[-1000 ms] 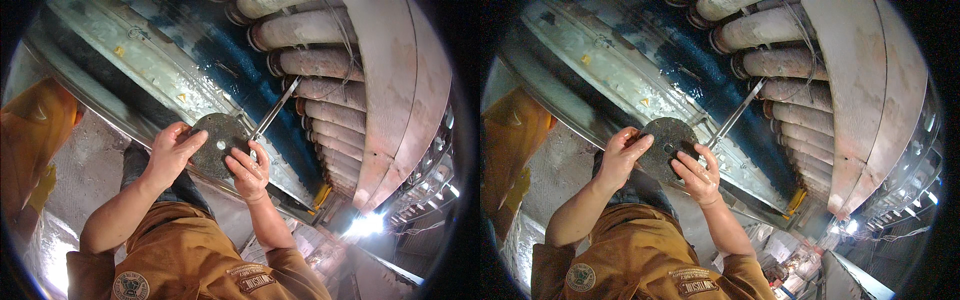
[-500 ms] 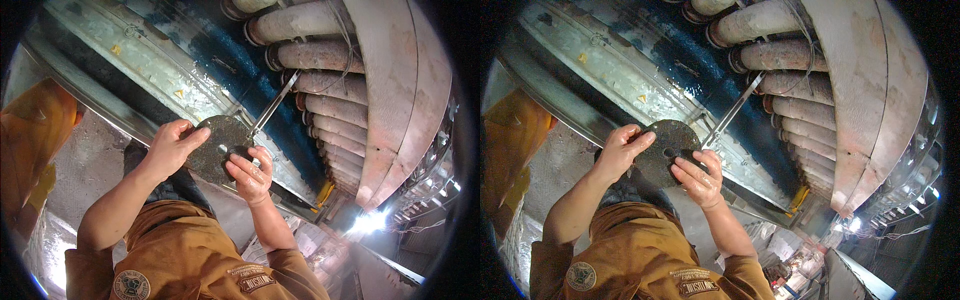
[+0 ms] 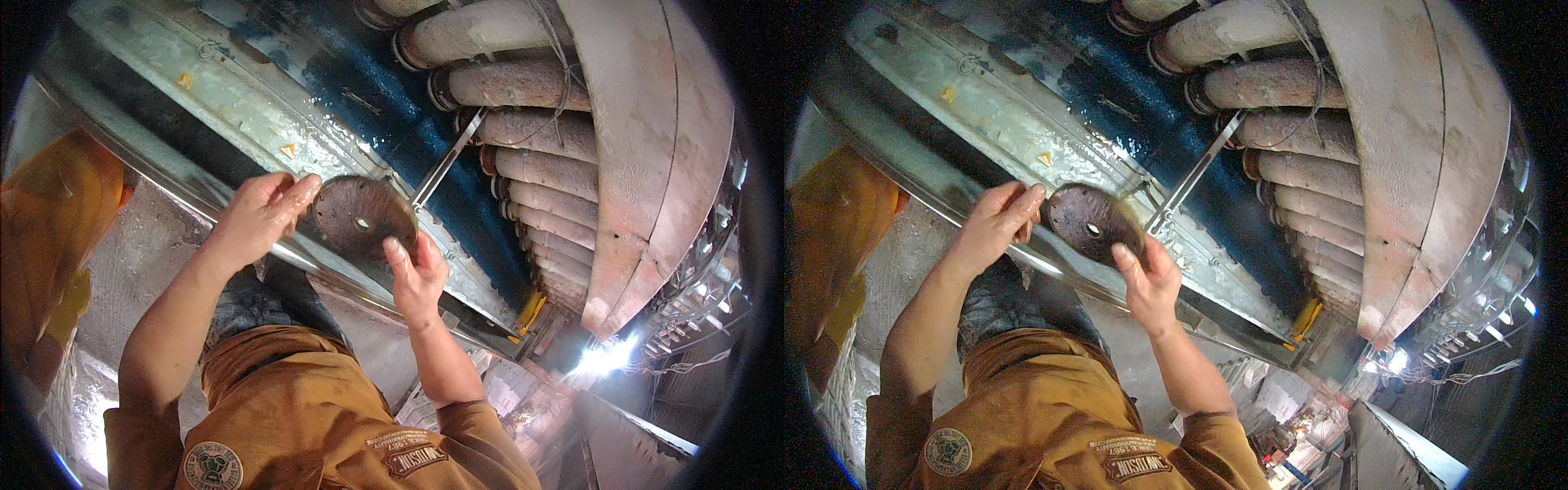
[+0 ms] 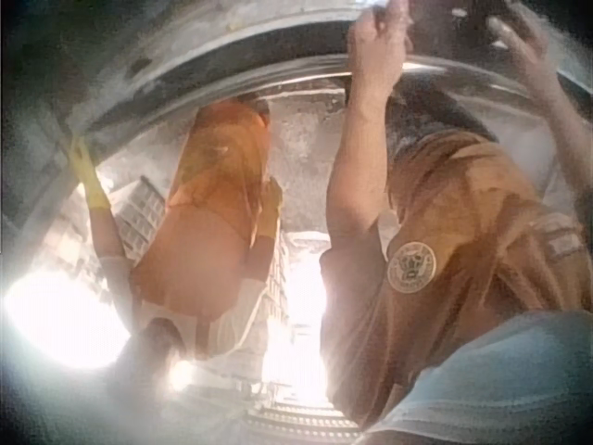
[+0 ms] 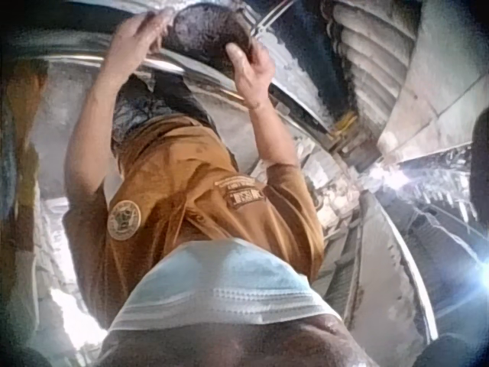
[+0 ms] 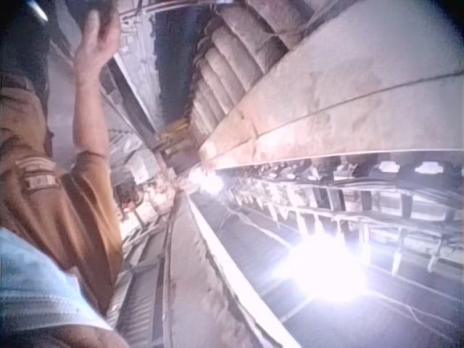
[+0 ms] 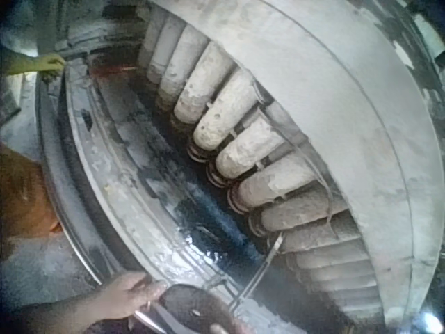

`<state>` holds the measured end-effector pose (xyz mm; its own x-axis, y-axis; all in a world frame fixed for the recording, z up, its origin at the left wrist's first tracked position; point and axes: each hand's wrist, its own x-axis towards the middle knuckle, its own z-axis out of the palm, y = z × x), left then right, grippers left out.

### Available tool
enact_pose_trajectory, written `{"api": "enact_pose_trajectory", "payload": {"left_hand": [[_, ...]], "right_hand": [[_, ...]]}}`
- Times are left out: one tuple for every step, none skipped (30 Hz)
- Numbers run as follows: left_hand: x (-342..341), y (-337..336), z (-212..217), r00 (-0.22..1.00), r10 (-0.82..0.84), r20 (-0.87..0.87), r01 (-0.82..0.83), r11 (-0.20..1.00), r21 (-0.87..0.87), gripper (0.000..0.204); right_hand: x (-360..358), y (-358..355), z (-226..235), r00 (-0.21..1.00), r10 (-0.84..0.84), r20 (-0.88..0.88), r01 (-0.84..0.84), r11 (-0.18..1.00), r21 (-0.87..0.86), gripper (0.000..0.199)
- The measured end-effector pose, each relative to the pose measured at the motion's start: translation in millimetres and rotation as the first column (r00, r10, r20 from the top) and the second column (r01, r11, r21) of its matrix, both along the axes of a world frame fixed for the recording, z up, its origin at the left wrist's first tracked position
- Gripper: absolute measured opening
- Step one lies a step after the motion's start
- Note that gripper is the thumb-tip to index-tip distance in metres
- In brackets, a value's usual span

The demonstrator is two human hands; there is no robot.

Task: The person removes a circular metal cap from a pipe, scrapes residue from it with a tool, and wipes it with a cloth. The person then reattaches the cap to the pipe and tightens it by hand.

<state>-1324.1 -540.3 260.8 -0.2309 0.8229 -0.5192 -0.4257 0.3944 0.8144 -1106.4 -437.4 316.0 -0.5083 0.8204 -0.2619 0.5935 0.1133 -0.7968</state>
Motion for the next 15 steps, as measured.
{"api": "enact_pose_trajectory", "payload": {"left_hand": [[-1,2,-3,0.999,0.002,-0.045,-0.001,1.000,0.026,0.034],[0,3,-7,0.996,0.006,-0.091,-0.001,0.999,0.052,0.033],[2,4,-9,0.998,0.023,-0.054,-0.021,0.998,0.052,0.031],[6,4,-12,0.999,0.040,-0.018,-0.040,0.998,0.051,0.030],[10,4,-13,0.998,0.057,0.018,-0.058,0.997,0.050,0.029],[13,3,-13,0.985,0.067,0.158,-0.075,0.996,0.047,0.028],[17,2,-12,0.953,0.075,0.295,-0.092,0.995,0.042,0.028],[21,2,-13,0.901,0.082,0.425,-0.107,0.994,0.035,0.029],[23,2,-18,0.852,0.071,0.519,-0.110,0.993,0.045,0.033],[29,2,-20,0.783,0.105,0.613,-0.180,0.982,0.062,0.035],[37,4,-20,0.701,0.132,0.700,-0.251,0.965,0.070,0.037],[42,6,-17,0.609,0.150,0.779,-0.320,0.945,0.069,0.040],[48,7,-26,0.574,0.116,0.811,-0.369,0.920,0.130,0.045],[51,7,-28,0.536,0.126,0.835,-0.387,0.915,0.110,0.045],[53,9,-24,0.496,0.137,0.857,-0.403,0.911,0.087,0.046]], "right_hand": [[-2,1,-9,0.981,-0.119,-0.151,0.094,0.982,-0.162,0.029],[-2,3,-17,0.926,-0.255,-0.278,0.157,0.931,-0.330,0.029],[-3,3,-20,0.902,-0.322,-0.286,0.187,0.891,-0.415,0.028],[-3,4,-22,0.875,-0.389,-0.289,0.211,0.842,-0.496,0.027],[-4,3,-24,0.844,-0.454,-0.285,0.229,0.786,-0.574,0.026],[-7,2,-24,0.826,-0.483,-0.293,0.236,0.766,-0.598,0.025],[-10,0,-24,0.806,-0.511,-0.299,0.241,0.745,-0.621,0.024],[-12,-1,-23,0.786,-0.538,-0.305,0.246,0.724,-0.644,0.023],[-10,-1,-26,0.784,-0.544,-0.298,0.244,0.712,-0.659,0.023],[-7,-1,-29,0.783,-0.550,-0.290,0.242,0.699,-0.673,0.023],[-5,-2,-31,0.782,-0.556,-0.282,0.239,0.686,-0.687,0.023],[-6,-3,-30,0.771,-0.564,-0.296,0.227,0.677,-0.700,0.024],[-9,-4,-29,0.760,-0.571,-0.309,0.214,0.669,-0.712,0.024],[-11,-4,-27,0.749,-0.579,-0.322,0.200,0.661,-0.723,0.025],[-11,-3,-27,0.744,-0.584,-0.324,0.198,0.657,-0.728,0.025]]}}
